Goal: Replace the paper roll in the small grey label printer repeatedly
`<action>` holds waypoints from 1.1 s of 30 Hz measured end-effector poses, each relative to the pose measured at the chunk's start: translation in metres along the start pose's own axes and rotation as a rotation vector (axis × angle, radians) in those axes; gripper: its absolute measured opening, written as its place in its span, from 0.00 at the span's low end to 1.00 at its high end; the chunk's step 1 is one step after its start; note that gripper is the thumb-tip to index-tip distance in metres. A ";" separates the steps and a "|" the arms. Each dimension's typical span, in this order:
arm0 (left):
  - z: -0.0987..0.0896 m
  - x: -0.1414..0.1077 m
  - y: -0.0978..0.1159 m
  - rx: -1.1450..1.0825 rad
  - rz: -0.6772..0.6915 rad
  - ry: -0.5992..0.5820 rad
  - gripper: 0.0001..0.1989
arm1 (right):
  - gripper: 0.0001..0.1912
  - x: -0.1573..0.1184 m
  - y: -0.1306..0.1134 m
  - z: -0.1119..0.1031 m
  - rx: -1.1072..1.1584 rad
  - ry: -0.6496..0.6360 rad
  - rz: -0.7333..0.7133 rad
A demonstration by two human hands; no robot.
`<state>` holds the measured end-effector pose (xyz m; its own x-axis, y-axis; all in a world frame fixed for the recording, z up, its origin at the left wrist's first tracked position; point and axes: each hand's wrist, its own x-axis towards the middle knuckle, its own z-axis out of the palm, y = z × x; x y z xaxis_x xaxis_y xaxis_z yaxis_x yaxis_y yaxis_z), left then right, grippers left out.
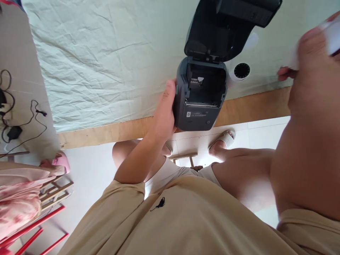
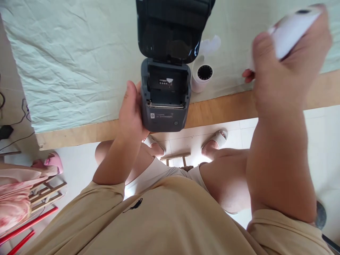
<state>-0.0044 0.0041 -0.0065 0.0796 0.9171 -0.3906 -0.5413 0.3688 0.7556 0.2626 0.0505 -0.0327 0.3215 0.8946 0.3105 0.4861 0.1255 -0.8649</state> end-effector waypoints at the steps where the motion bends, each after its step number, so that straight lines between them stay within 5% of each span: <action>1: 0.000 -0.001 0.001 -0.001 -0.008 -0.001 0.25 | 0.20 -0.004 0.000 0.003 -0.023 0.004 -0.036; 6: 0.002 -0.004 0.003 -0.021 -0.047 0.009 0.24 | 0.27 -0.009 -0.011 0.008 -0.460 -0.084 -0.081; 10: 0.002 -0.003 0.001 0.001 -0.020 0.010 0.28 | 0.36 -0.004 -0.007 0.005 -0.532 -0.152 -0.052; 15: 0.001 0.000 0.000 0.084 -0.051 0.036 0.31 | 0.23 -0.015 -0.011 0.006 -0.452 -0.046 -0.574; 18: 0.006 -0.003 0.002 0.071 -0.043 0.059 0.28 | 0.17 -0.035 -0.026 0.022 -0.286 0.044 -0.692; 25: 0.013 -0.007 0.003 0.002 -0.002 0.107 0.23 | 0.29 -0.056 -0.031 0.041 -0.441 -0.210 -0.400; 29: 0.011 -0.007 0.002 -0.019 0.001 0.095 0.22 | 0.29 -0.054 -0.027 0.037 -0.404 -0.318 -0.461; 33: 0.010 -0.005 0.002 0.024 0.009 0.092 0.24 | 0.22 -0.052 -0.027 0.037 -0.363 -0.255 -0.560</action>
<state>0.0030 0.0013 0.0023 -0.0028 0.9030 -0.4297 -0.5209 0.3654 0.7714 0.2022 0.0165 -0.0401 -0.2341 0.8156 0.5292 0.7767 0.4843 -0.4028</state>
